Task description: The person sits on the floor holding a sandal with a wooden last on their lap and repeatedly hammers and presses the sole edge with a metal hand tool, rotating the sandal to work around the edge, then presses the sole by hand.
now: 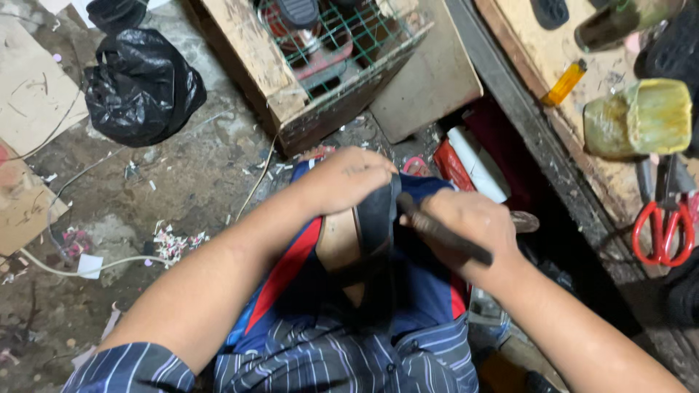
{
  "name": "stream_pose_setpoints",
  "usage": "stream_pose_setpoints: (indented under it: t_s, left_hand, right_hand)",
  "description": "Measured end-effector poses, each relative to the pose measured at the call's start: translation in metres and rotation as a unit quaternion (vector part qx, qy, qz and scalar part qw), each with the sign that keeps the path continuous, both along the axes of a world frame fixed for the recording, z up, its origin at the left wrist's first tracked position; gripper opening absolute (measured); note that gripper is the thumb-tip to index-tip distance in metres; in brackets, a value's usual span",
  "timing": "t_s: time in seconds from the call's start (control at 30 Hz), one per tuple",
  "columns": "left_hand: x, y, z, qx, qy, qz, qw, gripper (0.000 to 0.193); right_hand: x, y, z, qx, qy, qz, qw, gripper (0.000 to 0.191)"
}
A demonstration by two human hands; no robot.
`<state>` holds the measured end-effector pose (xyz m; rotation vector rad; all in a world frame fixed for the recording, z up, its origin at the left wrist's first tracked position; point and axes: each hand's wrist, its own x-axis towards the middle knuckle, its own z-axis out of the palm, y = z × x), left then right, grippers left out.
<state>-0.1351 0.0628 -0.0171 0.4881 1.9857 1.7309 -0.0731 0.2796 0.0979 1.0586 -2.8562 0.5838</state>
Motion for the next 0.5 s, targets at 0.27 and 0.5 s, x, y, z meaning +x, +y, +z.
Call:
stream_pose_setpoints:
  t_s: [0.27, 0.5]
  left_hand:
    - [-0.015, -0.01, 0.024, -0.073, 0.047, -0.01, 0.996, 0.039]
    - [-0.018, -0.013, 0.043, -0.091, 0.041, -0.014, 0.995, 0.04]
  right_hand:
    - [-0.034, -0.009, 0.002, 0.033, -0.024, 0.014, 0.999, 0.019]
    - [-0.037, -0.008, -0.003, -0.054, -0.088, -0.05, 0.993, 0.023]
